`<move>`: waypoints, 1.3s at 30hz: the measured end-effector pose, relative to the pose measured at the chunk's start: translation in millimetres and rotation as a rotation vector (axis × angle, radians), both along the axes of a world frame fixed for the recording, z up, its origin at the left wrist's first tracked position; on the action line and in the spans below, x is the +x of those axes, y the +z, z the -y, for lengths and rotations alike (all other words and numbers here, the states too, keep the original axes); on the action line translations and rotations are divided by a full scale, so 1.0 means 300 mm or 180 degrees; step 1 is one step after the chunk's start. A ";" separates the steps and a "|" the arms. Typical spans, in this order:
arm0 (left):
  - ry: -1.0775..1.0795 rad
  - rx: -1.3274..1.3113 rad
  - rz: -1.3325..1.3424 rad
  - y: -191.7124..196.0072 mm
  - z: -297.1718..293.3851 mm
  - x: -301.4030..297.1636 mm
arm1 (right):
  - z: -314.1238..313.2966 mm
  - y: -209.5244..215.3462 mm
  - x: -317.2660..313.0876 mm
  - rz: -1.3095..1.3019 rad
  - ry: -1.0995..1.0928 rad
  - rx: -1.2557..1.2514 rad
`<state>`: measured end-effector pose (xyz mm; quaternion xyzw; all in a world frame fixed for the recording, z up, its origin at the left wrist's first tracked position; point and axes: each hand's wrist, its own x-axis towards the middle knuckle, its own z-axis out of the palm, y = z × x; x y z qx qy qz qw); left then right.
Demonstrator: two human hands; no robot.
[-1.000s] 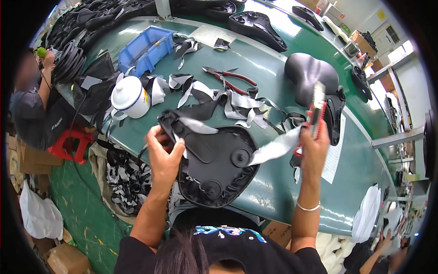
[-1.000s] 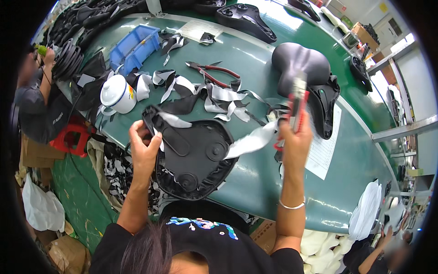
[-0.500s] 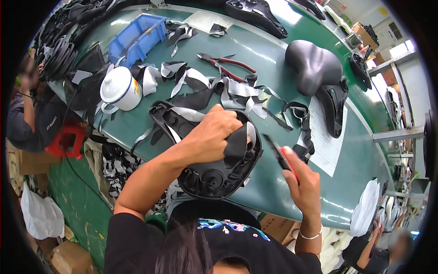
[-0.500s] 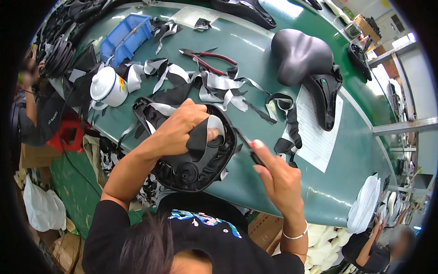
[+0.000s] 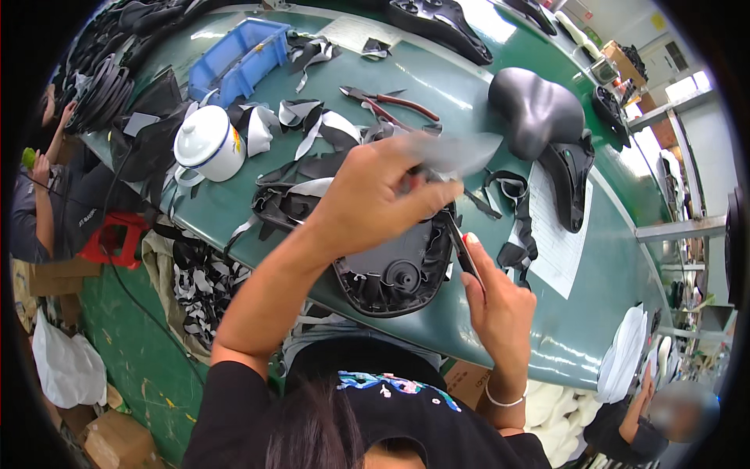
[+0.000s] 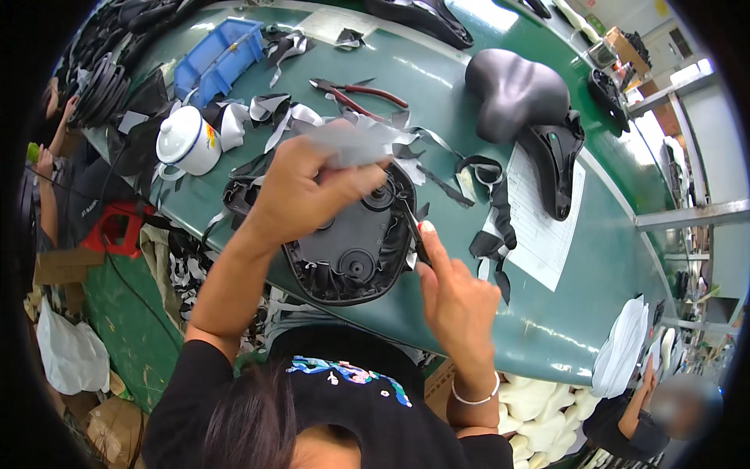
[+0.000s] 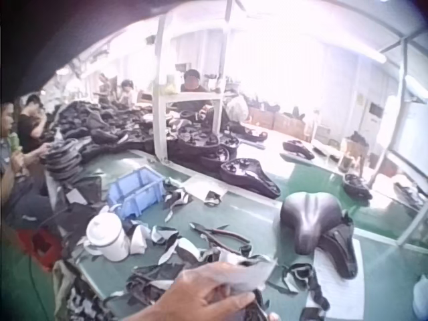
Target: Trimming excess leather or synthetic material from the underside of bicycle saddles using a utility knife.
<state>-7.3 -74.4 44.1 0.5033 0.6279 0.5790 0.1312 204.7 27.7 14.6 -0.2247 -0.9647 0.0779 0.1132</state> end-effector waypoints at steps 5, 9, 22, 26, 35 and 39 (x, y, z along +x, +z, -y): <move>0.0680 -0.0297 -0.2297 -0.183 -0.045 -0.090 | -0.084 -0.006 -0.003 -0.0514 0.0366 -0.0372; 0.0407 -0.0112 -0.2091 -0.191 -0.059 -0.093 | -0.109 -0.011 -0.035 -0.0658 0.0450 -0.0337; 0.0305 0.0653 -0.0769 -0.171 -0.078 -0.077 | 0.078 0.043 0.032 0.0266 -0.0154 -0.0211; 0.1106 -0.0227 0.1366 -0.158 -0.036 -0.131 | 0.121 0.073 0.090 0.0482 -0.0079 -0.0396; -0.0315 -0.0032 0.1924 -0.120 0.233 0.059 | -0.253 0.167 -0.110 0.0883 0.1698 0.0058; -0.1044 0.0501 0.0973 -0.034 0.329 -0.037 | -0.212 0.201 -0.080 0.1006 0.1765 0.0391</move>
